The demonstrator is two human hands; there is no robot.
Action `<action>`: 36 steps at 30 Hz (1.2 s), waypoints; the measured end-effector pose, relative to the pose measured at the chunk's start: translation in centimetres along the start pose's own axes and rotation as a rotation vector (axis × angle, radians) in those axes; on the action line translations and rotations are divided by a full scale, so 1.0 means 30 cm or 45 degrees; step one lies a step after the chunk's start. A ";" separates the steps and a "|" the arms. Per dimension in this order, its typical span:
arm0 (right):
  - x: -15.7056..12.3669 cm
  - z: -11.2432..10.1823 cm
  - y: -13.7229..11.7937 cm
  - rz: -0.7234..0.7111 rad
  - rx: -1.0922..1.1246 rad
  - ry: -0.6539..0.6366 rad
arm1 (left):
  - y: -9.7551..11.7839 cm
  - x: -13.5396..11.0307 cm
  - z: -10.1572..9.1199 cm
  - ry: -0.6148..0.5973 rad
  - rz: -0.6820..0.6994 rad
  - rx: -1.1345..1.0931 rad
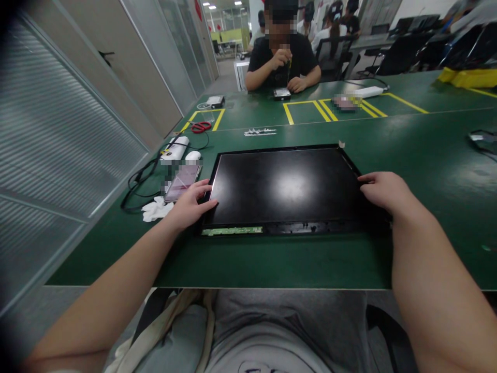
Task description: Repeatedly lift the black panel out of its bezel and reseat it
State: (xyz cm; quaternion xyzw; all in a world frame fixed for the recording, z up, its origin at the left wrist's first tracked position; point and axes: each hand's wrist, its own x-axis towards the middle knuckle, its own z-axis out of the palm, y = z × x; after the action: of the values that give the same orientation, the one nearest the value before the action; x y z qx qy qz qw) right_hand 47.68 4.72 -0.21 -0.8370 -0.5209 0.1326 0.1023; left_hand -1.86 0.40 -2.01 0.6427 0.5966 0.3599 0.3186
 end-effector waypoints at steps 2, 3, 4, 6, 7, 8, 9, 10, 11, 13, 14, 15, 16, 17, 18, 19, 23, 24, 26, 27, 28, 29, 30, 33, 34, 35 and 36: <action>-0.008 0.003 -0.001 0.031 0.061 0.017 | -0.007 0.000 0.001 0.008 0.005 -0.008; -0.011 0.005 -0.001 0.036 0.092 0.029 | -0.010 0.001 0.002 0.010 0.011 0.010; -0.014 0.006 -0.002 0.038 0.117 0.041 | -0.013 0.003 0.002 0.007 0.019 0.047; -0.018 0.007 -0.003 0.045 0.146 0.061 | -0.019 0.006 0.003 -0.007 0.034 0.160; -0.019 0.007 -0.004 0.049 0.151 0.070 | -0.021 0.008 0.003 -0.015 0.040 0.220; -0.020 0.006 -0.006 0.052 0.152 0.074 | -0.023 0.009 0.003 -0.024 0.045 0.274; -0.020 0.006 -0.006 0.055 0.154 0.075 | -0.024 0.010 0.003 -0.032 0.049 0.316; -0.019 0.005 -0.006 0.060 0.156 0.070 | -0.025 0.011 0.002 -0.038 0.052 0.346; -0.017 0.005 -0.005 0.062 0.158 0.065 | -0.026 0.011 0.002 -0.042 0.056 0.365; -0.011 0.007 0.001 0.060 0.166 0.058 | -0.026 0.011 0.000 -0.049 0.065 0.384; -0.007 0.009 0.005 0.057 0.174 0.056 | -0.026 0.011 -0.001 -0.052 0.070 0.388; -0.003 0.011 0.009 0.053 0.181 0.053 | -0.026 0.011 -0.002 -0.053 0.077 0.391; 0.000 0.013 0.012 0.049 0.192 0.049 | -0.026 0.011 -0.003 -0.054 0.084 0.394; 0.002 0.014 0.014 0.049 0.202 0.046 | -0.027 0.011 -0.003 -0.054 0.091 0.399; 0.002 0.014 0.014 0.053 0.207 0.041 | -0.027 0.010 -0.003 -0.052 0.099 0.405; 0.001 0.013 0.012 0.057 0.206 0.038 | -0.028 0.010 -0.002 -0.049 0.106 0.412; -0.015 0.003 -0.005 0.074 0.174 0.036 | -0.037 0.009 0.004 -0.011 0.139 0.340; -0.019 0.001 -0.008 0.078 0.167 0.036 | -0.039 0.009 0.005 -0.004 0.141 0.291; -0.022 0.000 -0.010 0.081 0.167 0.038 | -0.041 0.008 0.006 -0.002 0.130 0.194; -0.022 0.000 -0.009 0.079 0.171 0.042 | -0.040 0.008 0.004 -0.009 0.120 0.161; -0.021 0.000 -0.007 0.077 0.175 0.046 | -0.037 0.006 0.001 -0.019 0.112 0.142; -0.019 0.001 -0.005 0.076 0.181 0.050 | -0.032 0.004 -0.004 -0.026 0.109 0.134; -0.017 0.002 -0.003 0.078 0.188 0.050 | -0.024 0.001 -0.011 -0.037 0.112 0.140; -0.011 0.004 0.004 0.098 0.206 0.043 | 0.008 -0.013 -0.041 -0.116 0.220 0.253; -0.009 0.005 0.007 0.100 0.208 0.042 | 0.018 -0.018 -0.052 -0.161 0.302 0.329; -0.005 0.007 0.012 0.097 0.209 0.043 | 0.026 -0.023 -0.063 -0.210 0.384 0.412; 0.000 0.009 0.017 0.088 0.211 0.047 | 0.032 -0.026 -0.072 -0.258 0.448 0.478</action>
State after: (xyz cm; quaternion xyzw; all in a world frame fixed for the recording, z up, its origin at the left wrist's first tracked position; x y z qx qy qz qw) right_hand 48.01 4.50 -0.63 -0.8454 -0.4771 0.1632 0.1760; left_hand -3.19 -0.50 -0.09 0.8170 0.4970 0.2268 0.1847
